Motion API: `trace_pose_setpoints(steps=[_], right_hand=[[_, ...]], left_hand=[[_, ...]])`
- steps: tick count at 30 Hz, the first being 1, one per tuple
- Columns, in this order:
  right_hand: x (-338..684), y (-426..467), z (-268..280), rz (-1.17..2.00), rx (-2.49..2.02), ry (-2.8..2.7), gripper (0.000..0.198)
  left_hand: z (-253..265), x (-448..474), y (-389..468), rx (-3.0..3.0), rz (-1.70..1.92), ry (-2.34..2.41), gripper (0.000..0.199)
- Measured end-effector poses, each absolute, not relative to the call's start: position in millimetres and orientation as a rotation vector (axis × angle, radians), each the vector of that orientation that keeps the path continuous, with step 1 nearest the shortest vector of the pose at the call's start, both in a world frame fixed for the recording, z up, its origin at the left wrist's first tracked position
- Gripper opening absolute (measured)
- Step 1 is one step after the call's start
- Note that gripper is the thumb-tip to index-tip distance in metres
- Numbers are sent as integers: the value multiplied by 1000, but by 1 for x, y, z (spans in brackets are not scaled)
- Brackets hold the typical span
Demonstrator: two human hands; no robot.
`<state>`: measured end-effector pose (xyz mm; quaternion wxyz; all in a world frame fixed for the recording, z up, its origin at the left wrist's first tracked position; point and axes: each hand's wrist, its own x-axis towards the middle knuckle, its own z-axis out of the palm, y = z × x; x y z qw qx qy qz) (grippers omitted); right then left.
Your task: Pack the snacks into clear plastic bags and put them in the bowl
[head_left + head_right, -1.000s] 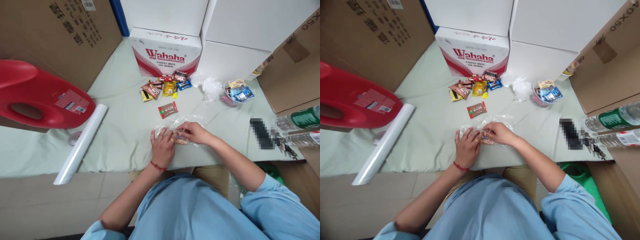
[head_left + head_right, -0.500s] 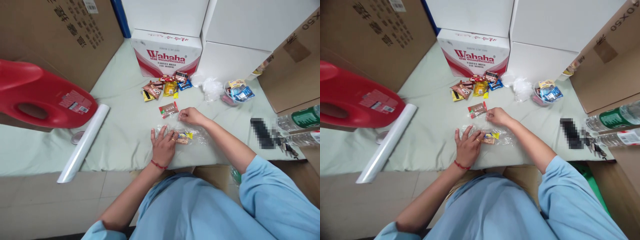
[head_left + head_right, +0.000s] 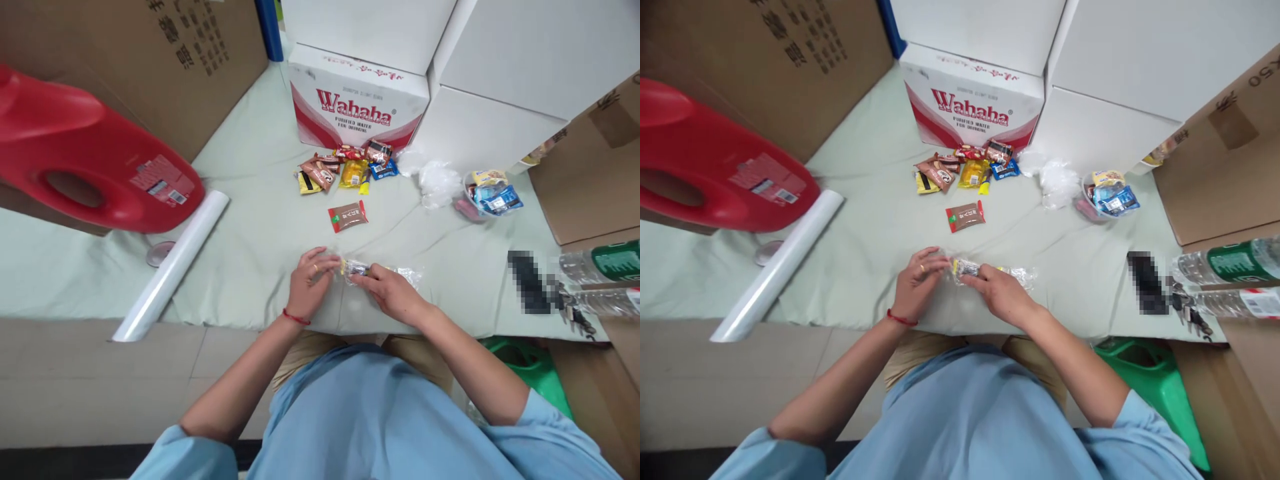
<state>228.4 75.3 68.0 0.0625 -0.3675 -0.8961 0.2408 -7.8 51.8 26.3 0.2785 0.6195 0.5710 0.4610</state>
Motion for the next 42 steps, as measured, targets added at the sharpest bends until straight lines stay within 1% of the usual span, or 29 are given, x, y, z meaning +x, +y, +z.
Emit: trace_pose_setpoints(steps=[1, 2, 5, 6, 7, 8, 11, 12, 15, 16, 21, 23, 24, 25, 26, 28, 30, 34, 37, 40, 42], right_hand=[[228, 76, 67, 743, -1121, -2701, 47], [227, 77, 67, 760, -1129, -2695, 47], [225, 81, 71, 827, -1135, -2683, 47], [225, 82, 72, 846, -1133, -2681, 47], [224, 83, 73, 861, -1130, -2685, 47], [224, 84, 74, 868, -1129, -2694, 47], [224, 84, 74, 877, -1122, -2709, 48], [224, 84, 74, 888, -1126, -2702, 48], [224, 84, 73, 933, -1152, -2664, 47], [223, 83, 73, 942, -1162, -2656, 46], [218, 83, 78, 924, -1210, -2688, 45], [216, 84, 80, 915, -1220, -2709, 44], [215, 84, 80, 913, -1221, -2714, 42], [215, 84, 81, 911, -1220, -2714, 41], [215, 85, 81, 911, -1217, -2708, 40], [216, 85, 80, 916, -1211, -2683, 41], [216, 85, 79, 929, -1211, -2657, 43], [214, 86, 79, 946, -1222, -2639, 41], [211, 85, 80, 949, -1230, -2631, 34], [208, 80, 79, 962, -1246, -2580, 31], [210, 73, 77, 944, -1203, -2546, 32]], left_hand=[[26, -13, 57, 1502, 1279, 1577, 20], [27, -18, 63, 1360, 1293, 1621, 27], [33, -27, 84, 1200, 1146, 1553, 70], [37, -28, 92, 1222, 1056, 1462, 79], [41, -29, 98, 1254, 962, 1368, 81], [45, -31, 103, 1290, 881, 1290, 74], [55, -40, 108, 1382, 776, 1190, 37], [57, -45, 106, 1397, 780, 1182, 29], [57, -64, 95, 1356, 856, 1196, 15], [56, -70, 90, 1318, 905, 1229, 14], [55, -64, 80, 1111, 1147, 1429, 23], [58, -47, 82, 1155, 1100, 1543, 38], [60, -39, 84, 1249, 1017, 1611, 47], [62, -32, 85, 1375, 900, 1670, 52], [64, -28, 84, 1506, 768, 1712, 50], [66, -28, 80, 1658, 578, 1732, 32], [68, -35, 72, 1615, 555, 1743, 18], [78, -37, 57, 1385, 770, 1687, 19], [86, -8, 56, 1318, 910, 1589, 15], [87, 30, 64, 1390, 885, 1560, 7], [82, 47, 67, 1508, 845, 1552, 11]])
